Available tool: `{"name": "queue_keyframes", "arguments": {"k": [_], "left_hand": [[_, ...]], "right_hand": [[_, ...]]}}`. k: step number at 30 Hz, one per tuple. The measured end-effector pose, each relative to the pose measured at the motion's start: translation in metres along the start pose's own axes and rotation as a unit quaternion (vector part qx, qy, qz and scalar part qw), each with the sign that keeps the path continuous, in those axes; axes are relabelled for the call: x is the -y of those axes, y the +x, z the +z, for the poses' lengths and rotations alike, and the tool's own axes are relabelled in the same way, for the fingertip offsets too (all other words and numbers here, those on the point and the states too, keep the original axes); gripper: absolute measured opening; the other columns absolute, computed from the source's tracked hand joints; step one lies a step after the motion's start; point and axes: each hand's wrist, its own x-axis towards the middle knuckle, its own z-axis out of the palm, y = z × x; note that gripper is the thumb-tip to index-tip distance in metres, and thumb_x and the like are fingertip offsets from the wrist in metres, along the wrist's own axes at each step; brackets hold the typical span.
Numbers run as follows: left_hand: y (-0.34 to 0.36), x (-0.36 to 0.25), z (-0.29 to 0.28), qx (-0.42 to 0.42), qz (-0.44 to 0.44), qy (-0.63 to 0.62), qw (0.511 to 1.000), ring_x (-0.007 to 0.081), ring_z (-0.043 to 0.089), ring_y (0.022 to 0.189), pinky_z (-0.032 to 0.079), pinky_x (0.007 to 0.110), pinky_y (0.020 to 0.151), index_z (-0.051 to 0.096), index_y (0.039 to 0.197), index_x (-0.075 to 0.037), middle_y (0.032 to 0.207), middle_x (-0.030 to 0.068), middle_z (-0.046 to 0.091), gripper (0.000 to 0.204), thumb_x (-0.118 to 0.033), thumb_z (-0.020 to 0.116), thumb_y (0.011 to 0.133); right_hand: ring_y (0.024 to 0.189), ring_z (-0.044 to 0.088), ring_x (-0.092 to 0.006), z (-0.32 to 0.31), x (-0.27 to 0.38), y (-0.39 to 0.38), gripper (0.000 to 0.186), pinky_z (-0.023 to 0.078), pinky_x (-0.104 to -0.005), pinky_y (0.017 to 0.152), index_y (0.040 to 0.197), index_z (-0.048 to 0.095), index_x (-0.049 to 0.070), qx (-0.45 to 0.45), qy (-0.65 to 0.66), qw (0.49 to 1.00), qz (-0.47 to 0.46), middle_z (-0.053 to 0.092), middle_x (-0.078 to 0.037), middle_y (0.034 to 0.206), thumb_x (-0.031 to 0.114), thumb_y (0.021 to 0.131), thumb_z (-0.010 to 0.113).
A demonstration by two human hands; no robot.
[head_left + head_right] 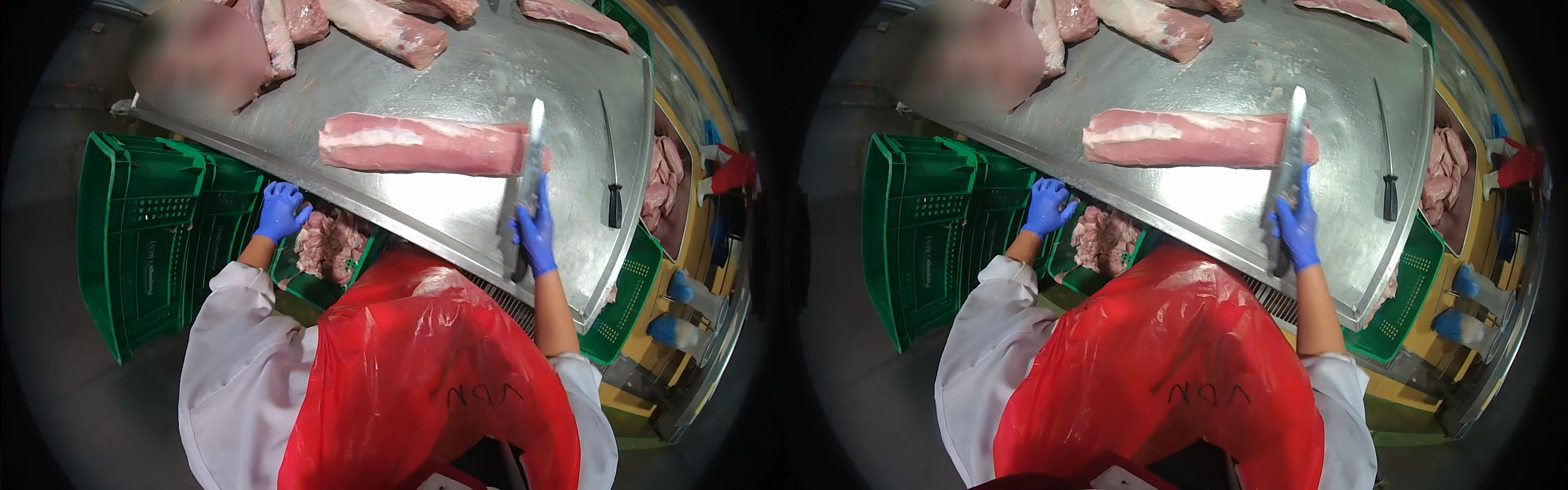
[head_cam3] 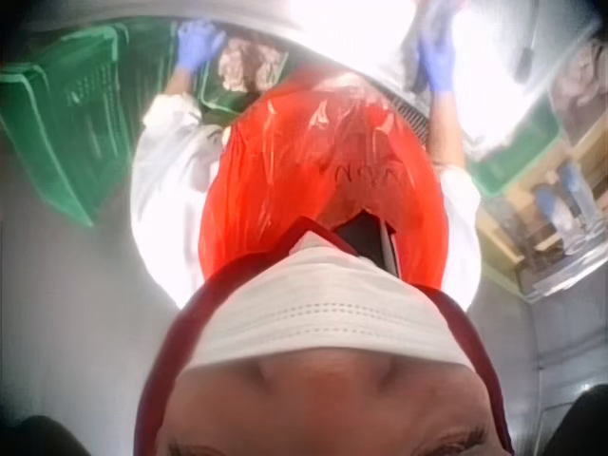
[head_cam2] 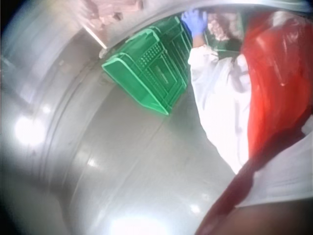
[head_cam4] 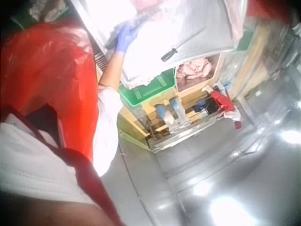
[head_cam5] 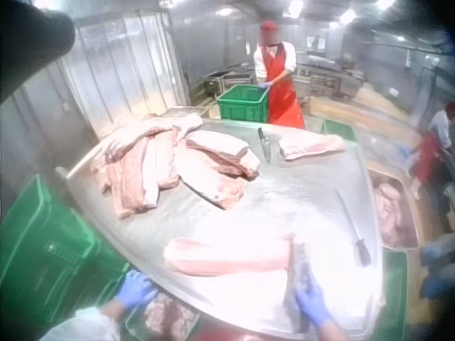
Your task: The person trims fat and connective tissue from large cuts of pork using a knife. They repeatedly slice off fat layers and place them into a green bin while keeping the trimmed meat on the stainless steel table.
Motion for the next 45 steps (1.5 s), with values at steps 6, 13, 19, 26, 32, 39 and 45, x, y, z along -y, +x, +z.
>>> {"name": "queue_keyframes", "arguments": {"k": [6,13,19,26,32,39,45], "left_hand": [[0.117,0.026,0.043,-0.228,-0.071,-0.24,0.941,0.0402,0.056,0.107,0.044,0.048,0.094,0.062,0.108,-0.005,0.115,0.0191,0.059,0.033,-0.025,0.072,0.084],[0.163,-0.015,0.103,-0.23,-0.159,-0.296,0.914,0.0352,0.059,0.102,0.044,0.044,0.094,0.064,0.105,-0.006,0.105,0.0145,0.064,0.022,-0.015,0.067,0.084],[0.142,-0.032,0.108,-0.253,-0.224,-0.37,0.865,0.0327,0.06,0.103,0.044,0.043,0.095,0.064,0.105,-0.006,0.107,0.013,0.065,0.021,-0.015,0.065,0.086],[0.135,-0.055,0.114,-0.269,-0.348,-0.456,0.773,0.0317,0.059,0.105,0.044,0.041,0.098,0.058,0.112,0.001,0.111,0.0181,0.062,0.026,-0.013,0.058,0.09],[0.114,-0.082,0.115,-0.288,-0.429,-0.508,0.689,0.023,0.056,0.105,0.044,0.036,0.098,0.054,0.116,0.001,0.111,0.0129,0.059,0.026,-0.01,0.051,0.093],[0.091,-0.038,0.102,-0.309,-0.433,-0.575,0.622,0.02,0.056,0.091,0.048,0.036,0.086,0.056,0.108,-0.003,0.101,0.0102,0.06,0.019,-0.012,0.057,0.091],[0.148,-0.144,0.018,-0.249,-0.21,-0.275,0.905,0.0304,0.062,0.086,0.051,0.042,0.079,0.059,0.102,-0.001,0.094,0.0162,0.062,0.035,-0.027,0.073,0.084]], "right_hand": [[0.059,0.056,-0.0095,0.145,0.046,0.082,0.081,0.047,-0.0235,0.048,0.162,0.016,0.024,0.084,0.022,0.996,0.004,0.064,-0.004,0.087,0.004,0.096,0.058],[0.067,0.068,-0.0248,0.139,0.053,0.104,0.079,0.056,-0.0382,0.074,0.16,0.024,0.027,0.14,-0.208,0.967,-0.048,0.07,-0.018,0.087,0.01,0.092,0.062],[0.072,0.069,-0.0288,0.082,0.055,0.078,0.078,0.055,-0.039,0.073,0.16,0.023,0.028,0.253,-0.304,0.917,-0.043,0.07,-0.018,0.083,0.015,0.094,0.061],[0.055,0.063,-0.018,0.129,0.054,0.093,0.076,0.055,-0.0333,0.06,0.161,0.021,0.031,0.21,-0.16,0.963,0.052,0.068,-0.011,0.078,0.015,0.096,0.059],[0.057,0.065,-0.0186,0.11,0.022,0.018,0.079,0.054,-0.0327,0.056,0.161,0.016,0.025,0.232,-0.126,0.964,0.031,0.069,-0.012,0.075,0.013,0.096,0.058],[0.057,0.066,-0.0241,0.099,0.045,-0.005,0.074,0.055,-0.0377,0.062,0.161,0.015,0.022,0.3,-0.185,0.935,0.043,0.067,-0.014,0.071,0.017,0.099,0.054],[0.06,0.065,-0.0176,-0.018,0.016,-0.042,0.075,0.056,-0.0341,0.064,0.161,0.02,0.021,0.29,-0.185,0.939,0.023,0.066,-0.009,0.071,0.015,0.097,0.058]]}}
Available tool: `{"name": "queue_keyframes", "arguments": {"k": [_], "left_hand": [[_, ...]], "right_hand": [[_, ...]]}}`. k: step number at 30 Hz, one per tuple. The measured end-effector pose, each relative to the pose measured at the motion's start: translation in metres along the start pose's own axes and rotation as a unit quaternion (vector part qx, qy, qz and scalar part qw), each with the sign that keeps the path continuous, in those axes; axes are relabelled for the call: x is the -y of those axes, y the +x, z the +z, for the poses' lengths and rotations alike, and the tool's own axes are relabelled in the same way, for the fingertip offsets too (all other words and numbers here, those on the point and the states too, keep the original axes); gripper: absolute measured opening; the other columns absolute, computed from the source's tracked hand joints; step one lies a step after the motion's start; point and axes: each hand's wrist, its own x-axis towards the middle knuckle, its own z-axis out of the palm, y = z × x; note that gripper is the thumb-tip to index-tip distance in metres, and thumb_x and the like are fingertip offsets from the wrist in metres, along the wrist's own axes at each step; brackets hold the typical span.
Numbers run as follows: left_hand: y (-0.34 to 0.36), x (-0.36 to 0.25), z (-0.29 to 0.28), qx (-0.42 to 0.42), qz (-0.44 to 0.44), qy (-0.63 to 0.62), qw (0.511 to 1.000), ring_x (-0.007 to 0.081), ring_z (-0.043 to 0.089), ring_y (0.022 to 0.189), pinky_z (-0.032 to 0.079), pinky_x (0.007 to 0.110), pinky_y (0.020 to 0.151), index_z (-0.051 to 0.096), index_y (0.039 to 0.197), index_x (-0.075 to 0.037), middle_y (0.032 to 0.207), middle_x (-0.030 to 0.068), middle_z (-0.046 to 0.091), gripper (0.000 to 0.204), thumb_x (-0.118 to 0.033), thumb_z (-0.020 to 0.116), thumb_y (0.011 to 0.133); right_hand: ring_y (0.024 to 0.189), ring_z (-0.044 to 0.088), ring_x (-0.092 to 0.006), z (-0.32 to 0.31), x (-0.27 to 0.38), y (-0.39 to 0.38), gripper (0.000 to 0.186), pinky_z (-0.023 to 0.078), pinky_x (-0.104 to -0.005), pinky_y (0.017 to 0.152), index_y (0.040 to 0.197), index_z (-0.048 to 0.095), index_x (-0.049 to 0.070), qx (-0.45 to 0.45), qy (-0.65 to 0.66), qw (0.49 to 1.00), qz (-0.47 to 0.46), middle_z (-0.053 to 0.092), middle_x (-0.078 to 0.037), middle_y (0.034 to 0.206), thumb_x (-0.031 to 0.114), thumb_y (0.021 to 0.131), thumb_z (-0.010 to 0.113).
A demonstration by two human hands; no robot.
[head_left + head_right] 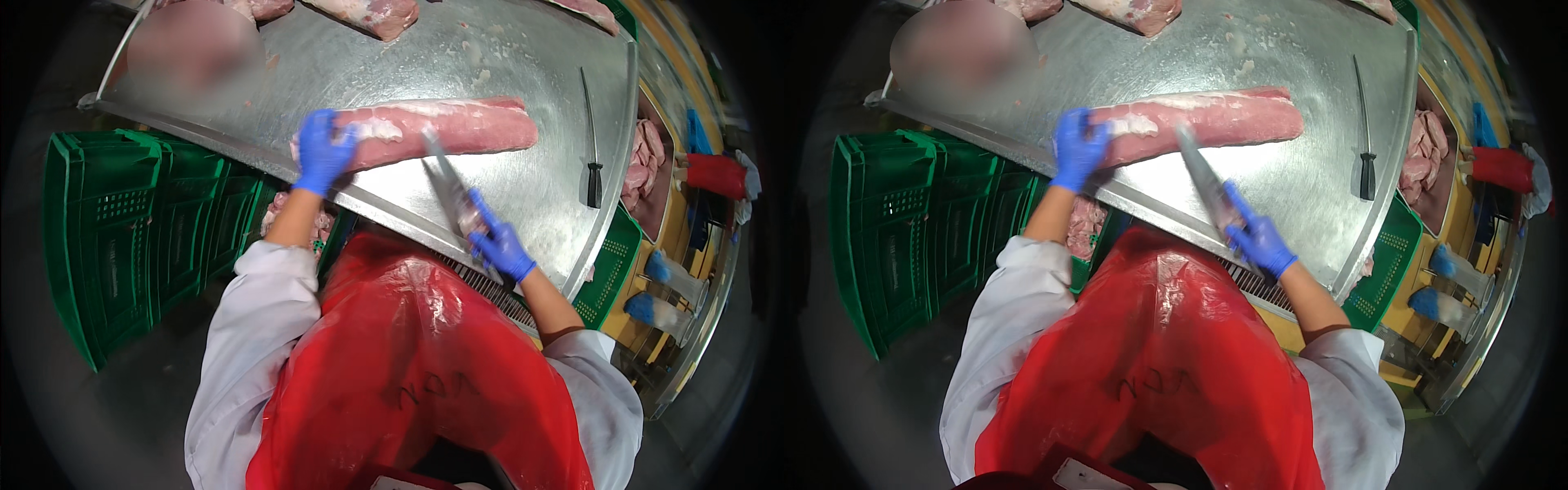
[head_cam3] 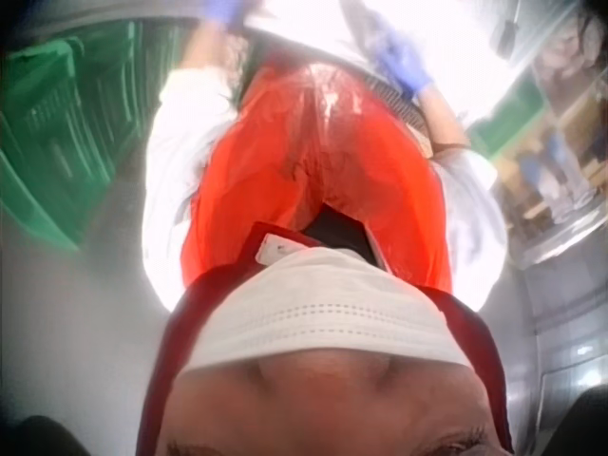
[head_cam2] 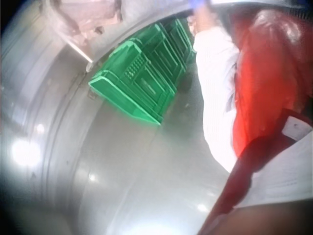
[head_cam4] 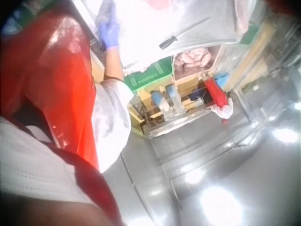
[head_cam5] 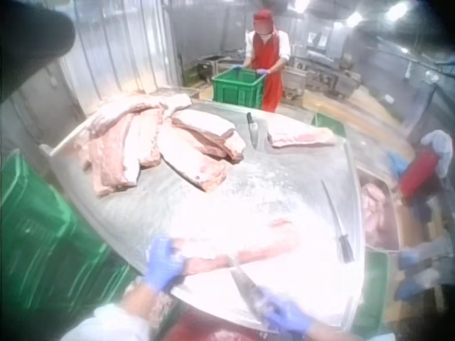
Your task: The person trims fat and connective tissue from large cuts of pork using a knife. They repeatedly slice off fat layers and place them into a green bin while keeping the trimmed meat on the stainless steel table.
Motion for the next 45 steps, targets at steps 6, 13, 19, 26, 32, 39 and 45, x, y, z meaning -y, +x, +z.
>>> {"name": "queue_keyframes", "arguments": {"k": [6,13,19,26,32,39,45], "left_hand": [[0.021,-0.044,0.051,0.174,-0.136,0.201,0.954,0.0409,0.068,0.092,0.054,0.048,0.083,0.066,0.1,-0.001,0.098,0.0243,0.07,0.037,-0.034,0.067,0.083],[0.027,0.002,0.038,0.203,-0.137,0.045,0.969,0.0393,0.068,0.086,0.053,0.046,0.076,0.069,0.09,0.003,0.091,0.0261,0.07,0.029,-0.025,0.062,0.084],[0.044,0.01,0.036,0.236,-0.098,0.049,0.965,0.0307,0.068,0.071,0.052,0.041,0.068,0.071,0.082,0.004,0.076,0.0223,0.069,0.027,-0.023,0.063,0.084],[0.078,0.006,0.027,0.347,-0.024,0.026,0.937,0.0271,0.069,0.071,0.052,0.039,0.067,0.072,0.08,0.003,0.077,0.0204,0.071,0.025,-0.02,0.064,0.082],[0.103,0.003,0.001,0.458,-0.151,-0.111,0.869,0.0129,0.054,0.06,0.044,0.03,0.055,0.069,0.081,-0.002,0.07,0.0046,0.061,0.017,-0.017,0.066,0.088],[0.11,0.028,-0.004,0.462,-0.257,-0.261,0.807,0.008,0.04,0.055,0.033,0.026,0.049,0.062,0.073,-0.006,0.066,-0.0007,0.051,0.019,-0.011,0.062,0.092],[0.112,0.01,-0.022,0.449,-0.254,-0.296,0.804,0.006,0.038,0.055,0.03,0.023,0.049,0.061,0.077,-0.008,0.066,-0.0027,0.048,0.017,-0.011,0.064,0.093]], "right_hand": [[0.057,0.054,-0.007,-0.031,0.008,0.07,0.079,0.047,-0.0241,0.048,0.162,0.015,0.027,-0.188,0.138,0.972,-0.03,0.063,-0.003,0.08,0.007,0.098,0.057],[0.055,0.061,-0.0129,0.059,0.063,0.178,0.078,0.052,-0.0289,0.051,0.161,0.017,0.025,-0.073,0.178,0.98,-0.06,0.062,-0.009,0.069,0.01,0.097,0.057],[0.087,0.068,-0.0491,0.1,0.059,0.128,0.083,0.053,-0.0524,0.084,0.162,0.005,0.023,-0.048,-0.114,0.992,-0.027,0.069,-0.032,0.094,0.019,0.095,0.054],[0.058,0.066,-0.029,0.107,0.086,0.18,0.081,0.055,-0.0405,0.06,0.161,0.006,0.013,-0.07,0.113,0.991,-0.017,0.066,-0.019,0.071,0.016,0.095,0.054],[0.064,0.07,-0.0327,0.133,0.093,0.105,0.083,0.057,-0.0436,0.069,0.162,0.005,0.019,-0.041,0.051,0.998,0.003,0.069,-0.022,0.078,0.017,0.095,0.053],[0.064,0.068,-0.0353,0.153,0.104,0.147,0.081,0.056,-0.0456,0.072,0.162,0.004,0.019,-0.057,0.082,0.995,0.003,0.069,-0.025,0.084,0.014,0.096,0.051],[0.066,0.068,-0.0354,0.166,0.103,0.153,0.08,0.055,-0.0448,0.069,0.161,0.005,0.014,-0.092,-0.004,0.996,0.002,0.068,-0.022,0.075,0.014,0.096,0.052]]}}
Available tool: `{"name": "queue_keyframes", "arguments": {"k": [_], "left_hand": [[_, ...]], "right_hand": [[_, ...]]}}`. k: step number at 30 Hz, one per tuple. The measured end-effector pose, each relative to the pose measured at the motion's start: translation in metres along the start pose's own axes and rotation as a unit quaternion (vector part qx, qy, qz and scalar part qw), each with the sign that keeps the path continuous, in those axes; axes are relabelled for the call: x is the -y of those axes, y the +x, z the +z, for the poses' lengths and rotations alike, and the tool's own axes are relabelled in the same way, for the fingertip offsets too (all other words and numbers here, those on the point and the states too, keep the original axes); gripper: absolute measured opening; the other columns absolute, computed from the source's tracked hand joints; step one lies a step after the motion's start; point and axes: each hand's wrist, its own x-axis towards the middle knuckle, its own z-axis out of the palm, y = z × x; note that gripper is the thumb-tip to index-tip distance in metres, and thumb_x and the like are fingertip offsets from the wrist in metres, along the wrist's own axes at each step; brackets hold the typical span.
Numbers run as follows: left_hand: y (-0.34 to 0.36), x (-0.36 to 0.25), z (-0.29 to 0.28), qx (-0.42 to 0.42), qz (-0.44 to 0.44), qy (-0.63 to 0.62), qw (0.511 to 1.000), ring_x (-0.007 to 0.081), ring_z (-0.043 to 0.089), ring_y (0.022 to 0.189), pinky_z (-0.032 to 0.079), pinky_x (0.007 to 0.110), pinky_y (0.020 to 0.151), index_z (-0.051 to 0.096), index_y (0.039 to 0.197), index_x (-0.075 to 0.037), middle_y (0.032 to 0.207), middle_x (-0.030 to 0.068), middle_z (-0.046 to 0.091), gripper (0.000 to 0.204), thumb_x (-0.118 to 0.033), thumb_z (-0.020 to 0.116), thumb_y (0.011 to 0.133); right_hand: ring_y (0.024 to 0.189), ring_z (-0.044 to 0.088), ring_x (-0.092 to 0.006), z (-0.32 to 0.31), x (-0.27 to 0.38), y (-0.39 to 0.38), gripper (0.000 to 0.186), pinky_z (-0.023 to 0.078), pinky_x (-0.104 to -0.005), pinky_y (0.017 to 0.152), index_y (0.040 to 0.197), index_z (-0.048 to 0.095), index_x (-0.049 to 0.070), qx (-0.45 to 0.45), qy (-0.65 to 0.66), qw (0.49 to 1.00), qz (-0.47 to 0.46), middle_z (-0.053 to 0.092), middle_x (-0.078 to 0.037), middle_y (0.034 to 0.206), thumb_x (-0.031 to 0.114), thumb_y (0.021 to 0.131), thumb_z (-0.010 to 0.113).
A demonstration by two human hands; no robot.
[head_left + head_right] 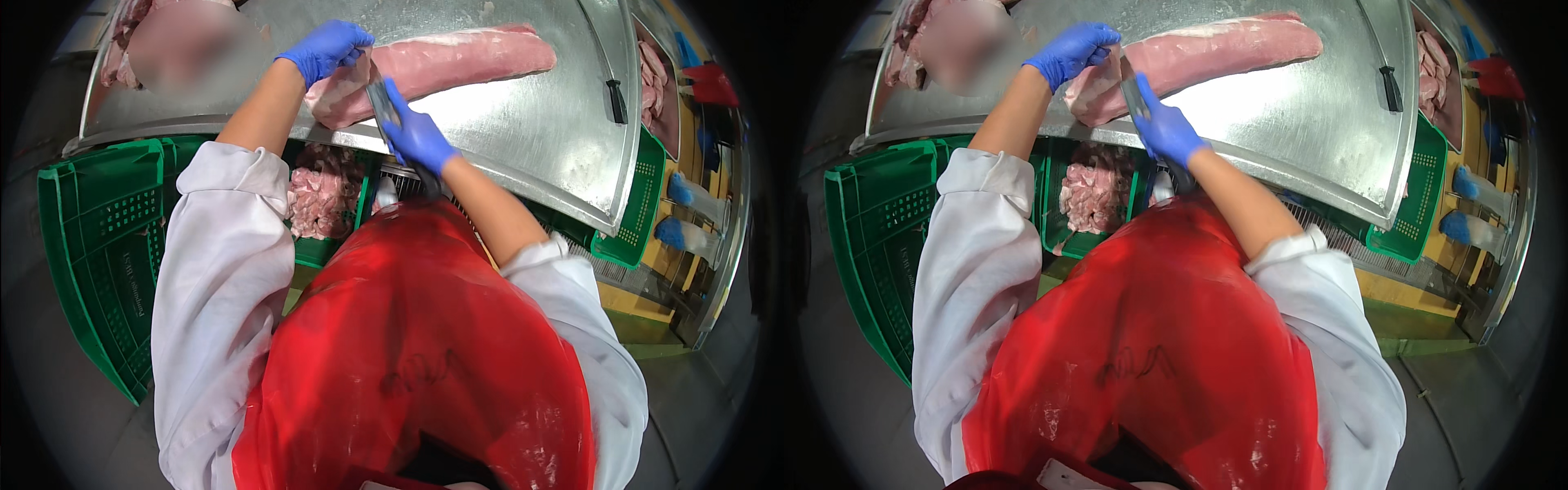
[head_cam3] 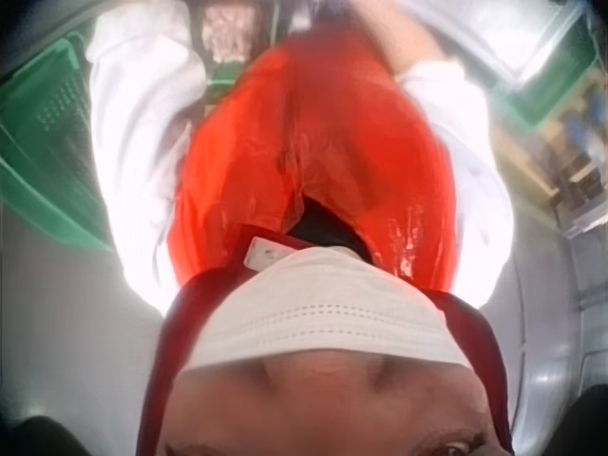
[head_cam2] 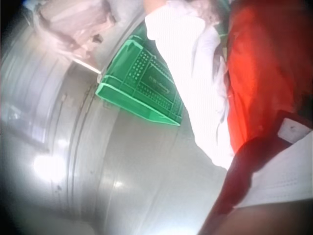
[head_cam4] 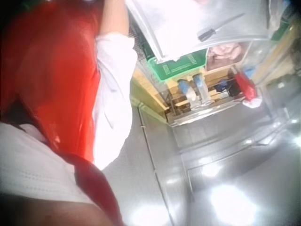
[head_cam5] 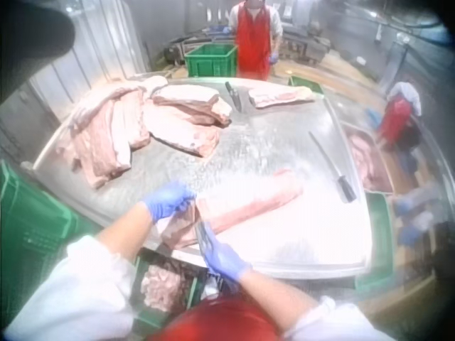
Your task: The person trims fat and connective tissue from large cuts of pork using a knife. They repeatedly slice off fat layers and place them into a green bin while keeping the trimmed meat on the stainless steel table.
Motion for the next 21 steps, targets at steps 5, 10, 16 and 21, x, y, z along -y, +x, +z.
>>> {"name": "queue_keyframes", "arguments": {"k": [5,10,16,21], "left_hand": [[-0.014,-0.003,-0.028,0.003,0.007,-0.063,0.998,0.0057,0.039,0.057,0.031,0.022,0.051,0.061,0.078,-0.01,0.068,-0.0032,0.049,0.016,-0.013,0.066,0.093],[-0.022,0.008,-0.061,0.014,0.039,-0.102,0.994,0.0072,0.041,0.061,0.035,0.022,0.057,0.062,0.087,-0.006,0.075,-0.0011,0.053,0.011,-0.013,0.063,0.095],[-0.067,0.002,-0.085,-0.032,0.086,-0.193,0.977,0.0071,0.049,0.059,0.038,0.02,0.051,0.061,0.086,-0.014,0.076,-0.0021,0.056,0.011,-0.007,0.06,0.094],[-0.122,-0.012,-0.058,-0.057,0.156,-0.23,0.959,0.0059,0.047,0.058,0.037,0.02,0.049,0.059,0.084,-0.013,0.075,-0.0034,0.054,0.012,-0.007,0.062,0.094]], "right_hand": [[0.053,0.064,-0.0258,0.012,0.014,-0.016,0.079,0.055,-0.0384,0.058,0.162,0.005,0.021,0.061,0.081,0.995,0.021,0.065,-0.016,0.069,0.013,0.098,0.051],[0.065,0.069,-0.0359,0.035,0.014,-0.009,0.081,0.056,-0.0447,0.071,0.161,0.006,0.017,0.03,-0.036,0.998,-0.03,0.069,-0.023,0.075,0.019,0.096,0.054],[0.067,0.069,-0.0358,0.064,0.018,-0.006,0.079,0.056,-0.0424,0.068,0.161,0.005,0.014,0.038,0.015,0.993,-0.109,0.07,-0.024,0.087,0.017,0.097,0.051],[0.087,0.069,-0.0481,0.082,0.022,0.033,0.086,0.054,-0.0516,0.082,0.16,-0.003,0.008,-0.017,-0.058,0.993,-0.105,0.067,-0.034,0.096,0.016,0.093,0.051]]}}
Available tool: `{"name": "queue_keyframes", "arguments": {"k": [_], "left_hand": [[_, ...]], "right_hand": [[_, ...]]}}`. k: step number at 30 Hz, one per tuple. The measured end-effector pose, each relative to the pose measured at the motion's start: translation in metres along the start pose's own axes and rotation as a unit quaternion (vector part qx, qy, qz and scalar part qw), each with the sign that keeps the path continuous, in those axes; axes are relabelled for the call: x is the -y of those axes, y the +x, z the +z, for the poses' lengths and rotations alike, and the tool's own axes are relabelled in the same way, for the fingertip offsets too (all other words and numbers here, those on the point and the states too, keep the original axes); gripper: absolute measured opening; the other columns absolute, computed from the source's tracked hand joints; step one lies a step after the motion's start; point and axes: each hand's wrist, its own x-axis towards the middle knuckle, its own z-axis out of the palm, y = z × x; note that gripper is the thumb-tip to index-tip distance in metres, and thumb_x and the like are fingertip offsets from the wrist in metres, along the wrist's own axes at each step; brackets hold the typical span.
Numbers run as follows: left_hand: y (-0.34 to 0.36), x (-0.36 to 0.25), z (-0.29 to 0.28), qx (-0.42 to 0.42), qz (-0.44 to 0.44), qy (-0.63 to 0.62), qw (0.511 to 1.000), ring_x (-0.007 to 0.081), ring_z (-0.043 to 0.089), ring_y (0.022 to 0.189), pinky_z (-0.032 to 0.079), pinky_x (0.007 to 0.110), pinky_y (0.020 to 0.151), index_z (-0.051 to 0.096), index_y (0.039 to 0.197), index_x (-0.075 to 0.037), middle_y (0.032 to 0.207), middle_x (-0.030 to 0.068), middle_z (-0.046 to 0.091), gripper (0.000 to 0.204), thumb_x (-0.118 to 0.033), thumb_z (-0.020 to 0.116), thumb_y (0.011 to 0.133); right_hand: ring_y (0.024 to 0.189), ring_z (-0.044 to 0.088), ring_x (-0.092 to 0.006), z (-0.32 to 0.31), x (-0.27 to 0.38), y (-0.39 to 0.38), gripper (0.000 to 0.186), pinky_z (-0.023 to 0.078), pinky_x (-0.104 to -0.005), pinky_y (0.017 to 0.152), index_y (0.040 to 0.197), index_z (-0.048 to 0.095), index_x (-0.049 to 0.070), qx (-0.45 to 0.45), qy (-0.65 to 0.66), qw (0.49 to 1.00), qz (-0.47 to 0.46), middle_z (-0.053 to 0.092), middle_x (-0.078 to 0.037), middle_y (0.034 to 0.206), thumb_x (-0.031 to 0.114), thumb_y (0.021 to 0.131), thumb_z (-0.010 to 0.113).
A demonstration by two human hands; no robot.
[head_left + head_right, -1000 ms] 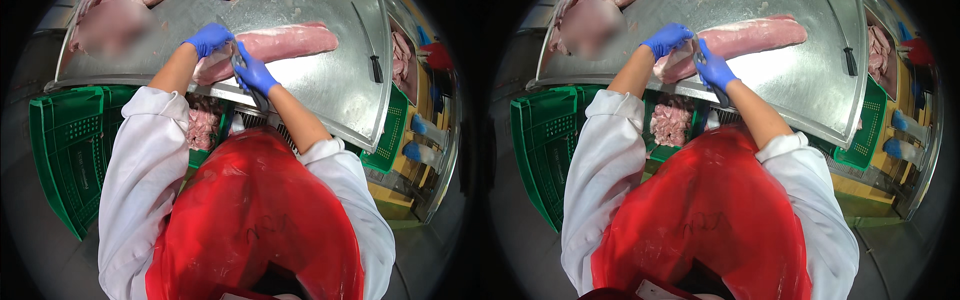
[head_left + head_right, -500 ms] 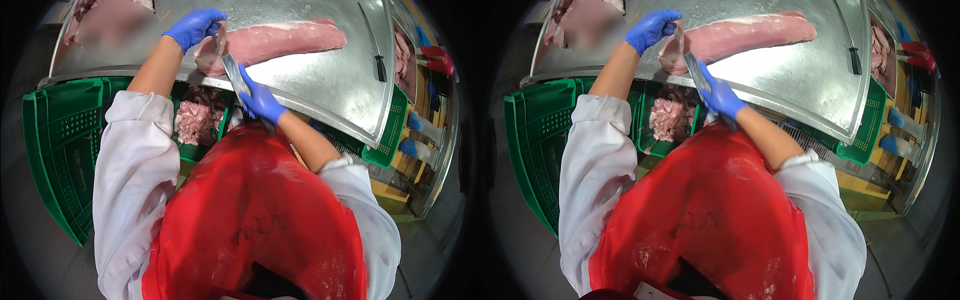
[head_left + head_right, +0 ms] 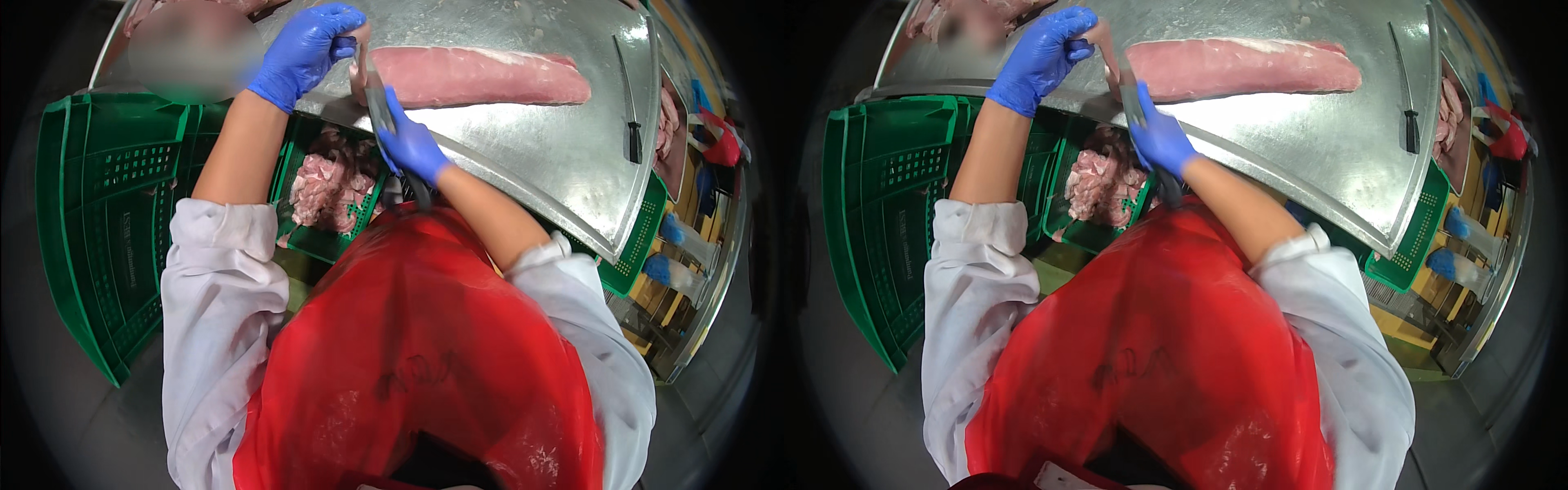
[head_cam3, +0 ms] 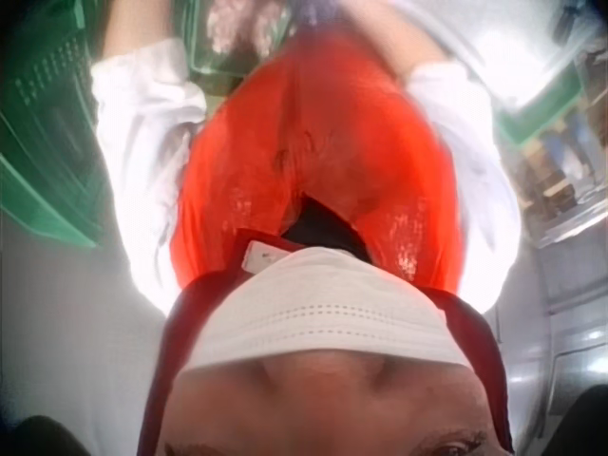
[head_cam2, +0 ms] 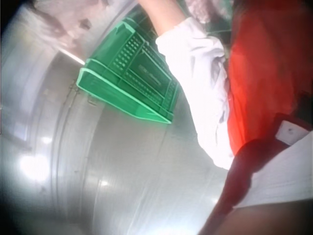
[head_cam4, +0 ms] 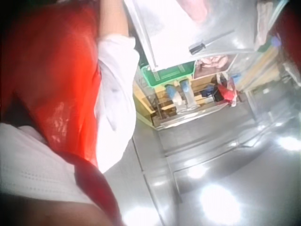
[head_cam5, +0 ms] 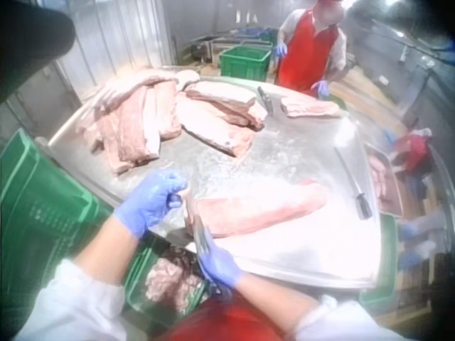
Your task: The person trims fat and connective tissue from large cuts of pork using a knife. They repeatedly slice off fat layers and place them into a green bin while keeping the trimmed meat on the stainless steel table.
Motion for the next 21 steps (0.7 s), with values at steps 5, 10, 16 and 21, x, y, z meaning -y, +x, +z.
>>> {"name": "queue_keyframes", "arguments": {"k": [5,10,16,21], "left_hand": [[-0.011,-0.013,-0.02,-0.011,0.043,-0.081,0.996,0.0052,0.051,0.06,0.039,0.019,0.05,0.061,0.089,-0.011,0.076,-0.002,0.057,0.007,-0.007,0.063,0.093],[-0.045,-0.124,-0.02,0.042,0.106,-0.159,0.981,0.0098,0.049,0.065,0.04,0.024,0.059,0.061,0.101,-0.002,0.086,0.0041,0.062,0.011,-0.01,0.06,0.095],[-0.049,-0.169,-0.009,0.031,0.172,0.008,0.985,0.0313,0.056,0.125,0.047,0.047,0.106,0.048,0.141,0.002,0.139,0.0191,0.056,0.047,-0.015,0.058,0.099],[-0.018,-0.175,0.087,0.191,0.096,0.072,0.974,0.0221,0.063,0.11,0.055,0.041,0.092,0.055,0.131,0.001,0.12,0.0108,0.062,0.037,-0.016,0.061,0.099]], "right_hand": [[0.081,0.068,-0.0502,0.022,0.08,0.041,0.087,0.054,-0.0537,0.076,0.157,-0.007,0.003,0.001,0.254,0.953,0.168,0.064,-0.037,0.085,0.014,0.092,0.05],[0.061,0.067,-0.0384,0.078,0.047,0.009,0.087,0.056,-0.0473,0.061,0.16,-0.001,0.009,0.033,0.196,0.977,0.074,0.066,-0.029,0.078,0.013,0.092,0.054],[0.05,0.059,-0.0184,-0.034,0.047,-0.007,0.084,0.054,-0.0336,0.048,0.162,-0.002,0.025,0.058,0.297,0.95,0.08,0.061,-0.011,0.069,0.011,0.098,0.051],[0.05,0.062,-0.0182,-0.098,0.001,-0.071,0.082,0.057,-0.0341,0.052,0.161,0.0,0.029,0.042,0.222,0.972,0.065,0.064,-0.012,0.07,0.009,0.1,0.051]]}}
